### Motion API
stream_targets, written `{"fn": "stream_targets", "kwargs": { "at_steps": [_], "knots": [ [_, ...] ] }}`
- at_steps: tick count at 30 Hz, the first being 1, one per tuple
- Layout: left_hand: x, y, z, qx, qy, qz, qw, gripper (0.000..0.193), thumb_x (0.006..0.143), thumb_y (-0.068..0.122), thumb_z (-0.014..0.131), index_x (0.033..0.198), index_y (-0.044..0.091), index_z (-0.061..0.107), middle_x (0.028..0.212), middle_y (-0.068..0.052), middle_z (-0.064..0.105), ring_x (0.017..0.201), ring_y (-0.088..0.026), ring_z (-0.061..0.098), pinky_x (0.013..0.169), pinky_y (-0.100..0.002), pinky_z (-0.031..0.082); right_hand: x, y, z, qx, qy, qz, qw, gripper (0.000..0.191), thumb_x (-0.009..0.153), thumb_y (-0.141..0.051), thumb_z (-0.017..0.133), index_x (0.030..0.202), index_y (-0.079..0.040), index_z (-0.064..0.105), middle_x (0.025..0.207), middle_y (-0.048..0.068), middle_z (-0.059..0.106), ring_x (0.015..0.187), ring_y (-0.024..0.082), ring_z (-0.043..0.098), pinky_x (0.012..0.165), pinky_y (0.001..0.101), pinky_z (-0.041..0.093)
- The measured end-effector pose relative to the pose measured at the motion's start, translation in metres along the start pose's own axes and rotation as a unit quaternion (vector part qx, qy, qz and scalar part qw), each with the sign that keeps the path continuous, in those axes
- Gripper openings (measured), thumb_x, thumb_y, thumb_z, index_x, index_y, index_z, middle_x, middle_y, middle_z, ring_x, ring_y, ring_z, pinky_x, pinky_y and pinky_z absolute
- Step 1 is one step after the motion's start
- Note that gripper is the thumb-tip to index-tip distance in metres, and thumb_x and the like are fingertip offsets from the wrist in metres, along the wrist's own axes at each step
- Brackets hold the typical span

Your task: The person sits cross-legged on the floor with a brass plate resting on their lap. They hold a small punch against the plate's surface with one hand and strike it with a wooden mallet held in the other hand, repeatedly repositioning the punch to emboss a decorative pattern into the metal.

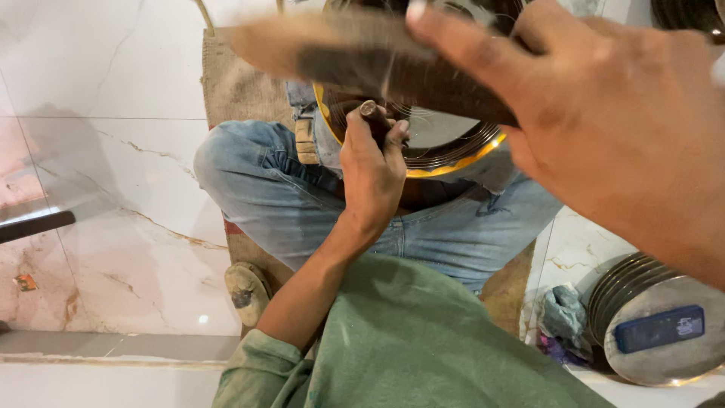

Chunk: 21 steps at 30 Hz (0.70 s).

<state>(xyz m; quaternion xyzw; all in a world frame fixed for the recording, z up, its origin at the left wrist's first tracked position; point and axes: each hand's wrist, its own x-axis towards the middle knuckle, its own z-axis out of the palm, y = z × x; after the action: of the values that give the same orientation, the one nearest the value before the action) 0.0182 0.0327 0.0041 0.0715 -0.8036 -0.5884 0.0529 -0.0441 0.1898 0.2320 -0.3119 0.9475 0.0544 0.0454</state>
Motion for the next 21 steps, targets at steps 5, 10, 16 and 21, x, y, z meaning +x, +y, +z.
{"fn": "stream_targets", "kwargs": {
  "at_steps": [5,10,16,21],
  "knots": [
    [0.004,-0.001,0.001,0.032,0.006,0.046,0.998,0.029,0.1,0.002,0.072,0.119,0.0,0.05,0.097,-0.015,0.069,0.088,-0.033,0.07,0.079,-0.041,0.056,-0.011,0.008,0.01,-0.179,-0.096,-0.014,0.979,0.09,0.084,-0.02,0.071,0.166,-0.035,0.039,0.087,0.002,0.062,0.062,0.016,0.065,0.055,0.0315,0.052],
    [0.012,0.004,0.003,0.047,0.01,0.084,0.995,0.038,0.096,0.001,0.074,0.124,-0.003,0.048,0.103,-0.019,0.066,0.088,-0.033,0.068,0.079,-0.041,0.054,-0.021,0.025,0.037,-0.185,-0.031,0.018,0.982,0.081,0.083,-0.02,0.073,0.16,-0.032,0.053,0.085,0.003,0.064,0.064,0.018,0.066,0.056,0.0312,0.053],
    [0.014,0.003,0.006,0.022,-0.016,0.045,0.999,0.025,0.102,0.002,0.07,0.116,0.0,0.05,0.095,-0.013,0.066,0.086,-0.026,0.07,0.079,-0.037,0.056,-0.01,0.04,0.05,0.072,0.097,0.025,0.992,0.063,0.094,-0.022,0.08,0.15,-0.012,0.054,0.102,0.015,0.066,0.079,0.034,0.068,0.064,0.0422,0.053],
    [0.009,0.0,0.007,0.028,-0.013,0.074,0.997,0.026,0.1,0.002,0.072,0.115,-0.001,0.052,0.097,-0.014,0.065,0.086,-0.028,0.068,0.079,-0.038,0.055,-0.015,0.042,0.054,0.102,0.075,0.038,0.991,0.062,0.095,-0.022,0.082,0.148,-0.012,0.053,0.103,0.015,0.069,0.077,0.035,0.068,0.064,0.043,0.055]
  ]
}}
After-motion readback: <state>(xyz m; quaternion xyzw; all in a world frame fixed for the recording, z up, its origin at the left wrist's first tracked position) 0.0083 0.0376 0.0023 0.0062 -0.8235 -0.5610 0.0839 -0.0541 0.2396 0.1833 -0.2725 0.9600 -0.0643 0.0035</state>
